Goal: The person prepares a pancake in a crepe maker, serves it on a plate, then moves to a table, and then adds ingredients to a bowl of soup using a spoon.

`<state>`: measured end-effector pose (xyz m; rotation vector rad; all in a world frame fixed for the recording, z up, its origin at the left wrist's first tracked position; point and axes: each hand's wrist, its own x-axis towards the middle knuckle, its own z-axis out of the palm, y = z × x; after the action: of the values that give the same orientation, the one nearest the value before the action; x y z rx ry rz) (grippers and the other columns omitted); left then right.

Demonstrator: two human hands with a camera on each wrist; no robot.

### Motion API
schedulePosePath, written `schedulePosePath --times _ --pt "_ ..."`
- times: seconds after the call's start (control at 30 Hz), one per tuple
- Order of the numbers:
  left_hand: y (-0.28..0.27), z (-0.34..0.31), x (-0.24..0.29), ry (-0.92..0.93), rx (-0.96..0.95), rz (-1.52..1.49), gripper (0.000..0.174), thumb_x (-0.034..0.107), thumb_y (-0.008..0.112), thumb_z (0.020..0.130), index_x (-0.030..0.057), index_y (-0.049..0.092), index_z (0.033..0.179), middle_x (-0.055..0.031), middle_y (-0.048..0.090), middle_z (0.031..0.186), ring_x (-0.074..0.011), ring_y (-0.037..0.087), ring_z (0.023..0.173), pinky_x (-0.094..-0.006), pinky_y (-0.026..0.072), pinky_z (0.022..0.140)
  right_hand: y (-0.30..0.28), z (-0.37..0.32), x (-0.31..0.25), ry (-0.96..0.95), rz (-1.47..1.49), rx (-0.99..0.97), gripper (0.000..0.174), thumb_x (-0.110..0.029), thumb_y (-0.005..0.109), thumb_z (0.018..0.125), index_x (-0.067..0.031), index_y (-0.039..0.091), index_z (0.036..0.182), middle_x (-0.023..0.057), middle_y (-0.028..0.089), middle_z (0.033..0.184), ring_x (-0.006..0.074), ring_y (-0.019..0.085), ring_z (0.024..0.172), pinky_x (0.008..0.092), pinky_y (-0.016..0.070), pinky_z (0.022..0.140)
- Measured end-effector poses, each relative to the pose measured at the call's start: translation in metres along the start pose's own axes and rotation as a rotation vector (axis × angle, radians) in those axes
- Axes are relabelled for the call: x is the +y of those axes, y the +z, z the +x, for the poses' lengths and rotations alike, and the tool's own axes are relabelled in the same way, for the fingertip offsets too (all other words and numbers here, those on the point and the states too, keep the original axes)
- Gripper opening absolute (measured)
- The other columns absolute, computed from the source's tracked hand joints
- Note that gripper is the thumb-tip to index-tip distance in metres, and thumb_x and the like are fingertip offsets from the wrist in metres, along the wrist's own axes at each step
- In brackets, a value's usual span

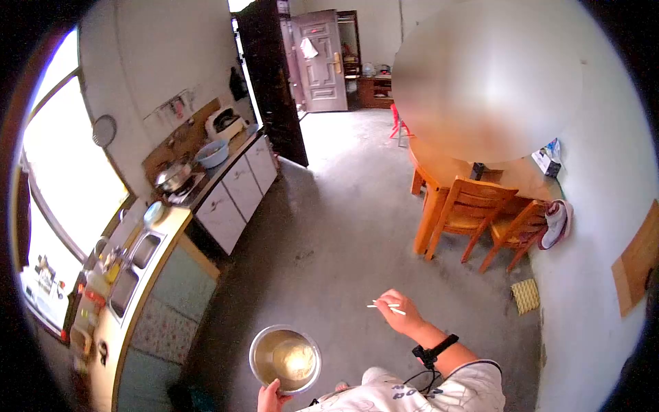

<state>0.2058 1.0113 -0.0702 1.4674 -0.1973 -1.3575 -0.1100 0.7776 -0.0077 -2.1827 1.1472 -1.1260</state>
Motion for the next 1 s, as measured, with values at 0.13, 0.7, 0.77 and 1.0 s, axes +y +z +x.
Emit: schedulePosePath --times 0.13,0.7,0.77,1.0 --pt "0.042 0.124 0.061 0.019 -0.1 0.089 0.031 0.015 0.047 0.084 -0.0086 0.047 0.105 -0.0159 0.058 0.095 -0.0245 0.061 0.076 -0.0355 0.0551 0.06 -0.01 0.036 0.07 0.108 -0.246 0.035 0.023 -0.021 0.046 0.085 -0.0047 0.06 0.077 0.0105 0.057 0.077 0.0298 0.056 0.07 0.0388 0.0455 0.063" --pt "0.328 0.488 0.317 0.035 -0.227 0.139 0.031 0.019 0.046 0.086 -0.0035 0.047 0.107 -0.0119 0.058 0.09 -0.019 0.059 0.065 -0.0307 0.0516 0.059 -0.004 0.427 0.241 0.043 -0.15 0.121 0.015 -0.018 0.058 0.081 -0.0034 0.058 0.076 0.0103 0.052 0.071 0.0282 0.053 0.063 0.0354 0.0426 0.055" --pt "0.358 0.523 0.343 0.054 -0.233 0.221 0.032 0.02 0.046 0.086 -0.0035 0.048 0.108 -0.0122 0.059 0.089 -0.0184 0.059 0.067 -0.0302 0.051 0.059 0.001 0.466 0.268 0.061 -0.158 0.164 0.012 -0.014 0.06 0.079 -0.0032 0.058 0.076 0.01 0.052 0.071 0.0273 0.052 0.061 0.0352 0.0422 0.054" --pt "0.466 0.651 0.413 -0.048 -0.403 0.298 0.038 0.02 0.05 0.083 -0.007 0.046 0.11 -0.0161 0.058 0.096 -0.0233 0.06 0.078 -0.0337 0.0528 0.062 -0.012 0.58 0.372 0.257 -0.225 0.234 0.013 -0.013 0.057 0.081 -0.0008 0.058 0.08 0.0125 0.054 0.078 0.0248 0.053 0.068 0.0338 0.0427 0.059"
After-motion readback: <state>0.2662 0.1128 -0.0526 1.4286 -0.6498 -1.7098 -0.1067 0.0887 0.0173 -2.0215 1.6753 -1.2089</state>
